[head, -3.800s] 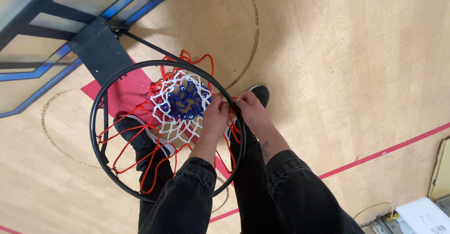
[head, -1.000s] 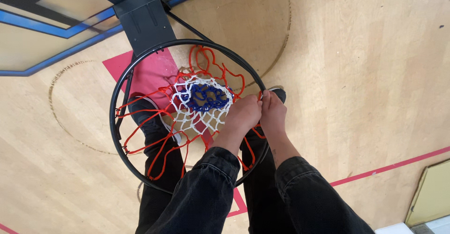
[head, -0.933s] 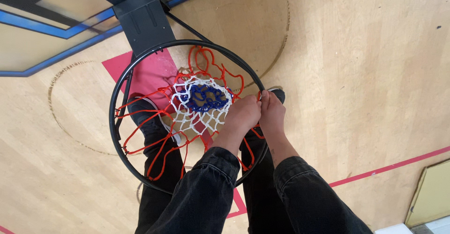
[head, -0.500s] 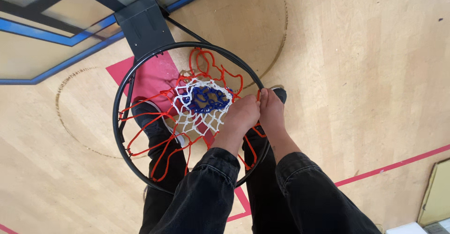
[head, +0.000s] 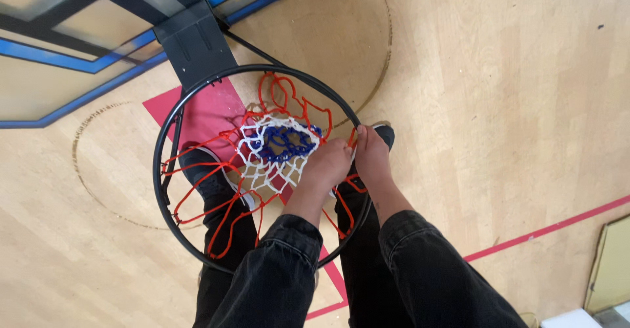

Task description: The person attaches a multi-colored basketball net to a hoop by threading the net through the holes and tying knots. The person works around the rim, securing each section of the net to the hoop.

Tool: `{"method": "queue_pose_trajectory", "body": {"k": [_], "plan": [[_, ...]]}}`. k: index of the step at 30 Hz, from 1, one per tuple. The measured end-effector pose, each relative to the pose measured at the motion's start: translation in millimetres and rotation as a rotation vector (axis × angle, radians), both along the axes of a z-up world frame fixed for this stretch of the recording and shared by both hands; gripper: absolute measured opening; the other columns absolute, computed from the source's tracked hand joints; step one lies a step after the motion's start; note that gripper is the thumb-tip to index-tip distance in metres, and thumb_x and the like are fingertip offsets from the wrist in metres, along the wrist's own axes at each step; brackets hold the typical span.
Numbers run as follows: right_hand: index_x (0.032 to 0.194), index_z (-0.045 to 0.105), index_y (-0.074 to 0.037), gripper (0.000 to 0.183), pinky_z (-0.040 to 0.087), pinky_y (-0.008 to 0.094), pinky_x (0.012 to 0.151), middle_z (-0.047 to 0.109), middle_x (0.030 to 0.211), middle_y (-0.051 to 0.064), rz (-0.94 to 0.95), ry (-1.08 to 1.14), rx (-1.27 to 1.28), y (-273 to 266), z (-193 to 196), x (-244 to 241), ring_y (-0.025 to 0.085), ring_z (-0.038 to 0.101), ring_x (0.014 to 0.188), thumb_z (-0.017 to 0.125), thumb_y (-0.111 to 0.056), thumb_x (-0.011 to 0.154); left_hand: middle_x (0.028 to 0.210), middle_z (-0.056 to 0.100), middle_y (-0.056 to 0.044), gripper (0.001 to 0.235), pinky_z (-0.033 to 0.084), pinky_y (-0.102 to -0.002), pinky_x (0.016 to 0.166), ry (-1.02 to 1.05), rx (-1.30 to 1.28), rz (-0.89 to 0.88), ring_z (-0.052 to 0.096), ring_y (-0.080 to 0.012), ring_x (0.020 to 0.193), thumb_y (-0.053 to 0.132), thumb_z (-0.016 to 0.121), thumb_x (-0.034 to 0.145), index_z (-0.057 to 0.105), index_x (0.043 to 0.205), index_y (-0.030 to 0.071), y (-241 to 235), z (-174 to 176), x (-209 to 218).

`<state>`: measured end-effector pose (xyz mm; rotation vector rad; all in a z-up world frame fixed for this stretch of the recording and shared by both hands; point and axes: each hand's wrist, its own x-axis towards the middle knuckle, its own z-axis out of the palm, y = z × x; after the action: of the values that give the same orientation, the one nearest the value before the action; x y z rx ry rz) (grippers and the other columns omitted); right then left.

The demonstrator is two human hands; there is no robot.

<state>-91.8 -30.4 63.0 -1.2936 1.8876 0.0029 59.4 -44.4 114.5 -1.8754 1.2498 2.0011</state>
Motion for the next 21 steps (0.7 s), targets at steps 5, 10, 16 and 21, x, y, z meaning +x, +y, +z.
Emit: {"method": "queue_pose_trajectory", "body": {"k": [5, 10, 16, 21], "plan": [[0.123, 0.068, -0.013, 0.042, 0.054, 0.059, 0.086, 0.072, 0.097, 0.024, -0.08, -0.087, 0.054, 8, -28, -16, 0.049, 0.066, 0.102, 0.041, -0.043, 0.113, 0.111, 0.072, -0.02, 0.045, 0.05, -0.053, 0.104, -0.028, -0.003, 0.069, 0.065, -0.0416, 0.119, 0.046, 0.039, 0.101, 0.066, 0.116, 0.014, 12, -4, 11], [0.127, 0.069, -0.017, 0.041, 0.055, 0.053, 0.084, 0.074, 0.099, 0.016, -0.122, -0.123, 0.106, 4, -19, -15, 0.041, 0.07, 0.1, 0.043, -0.045, 0.112, 0.107, 0.074, -0.016, 0.039, 0.053, -0.05, 0.098, -0.071, -0.022, 0.061, 0.068, -0.0392, 0.115, 0.044, 0.039, 0.102, 0.067, 0.111, 0.018, 17, -6, 19], [0.137, 0.063, -0.012, 0.037, 0.055, 0.045, 0.082, 0.071, 0.098, 0.017, -0.111, -0.132, 0.17, -6, 9, -2, 0.035, 0.069, 0.095, 0.05, -0.026, 0.105, 0.113, 0.072, -0.024, 0.038, 0.054, -0.055, 0.097, -0.024, -0.082, 0.097, 0.066, -0.0462, 0.115, 0.038, 0.047, 0.102, 0.07, 0.116, 0.011, 27, 5, 35], [0.136, 0.062, -0.012, 0.039, 0.054, 0.052, 0.085, 0.069, 0.104, 0.023, -0.072, -0.118, 0.162, -5, 6, -4, 0.044, 0.068, 0.105, 0.055, -0.024, 0.1, 0.133, 0.067, -0.014, 0.037, 0.051, -0.05, 0.106, 0.051, -0.093, 0.237, 0.066, -0.0338, 0.122, 0.035, 0.061, 0.096, 0.063, 0.129, 0.018, 53, -40, 39]]}}
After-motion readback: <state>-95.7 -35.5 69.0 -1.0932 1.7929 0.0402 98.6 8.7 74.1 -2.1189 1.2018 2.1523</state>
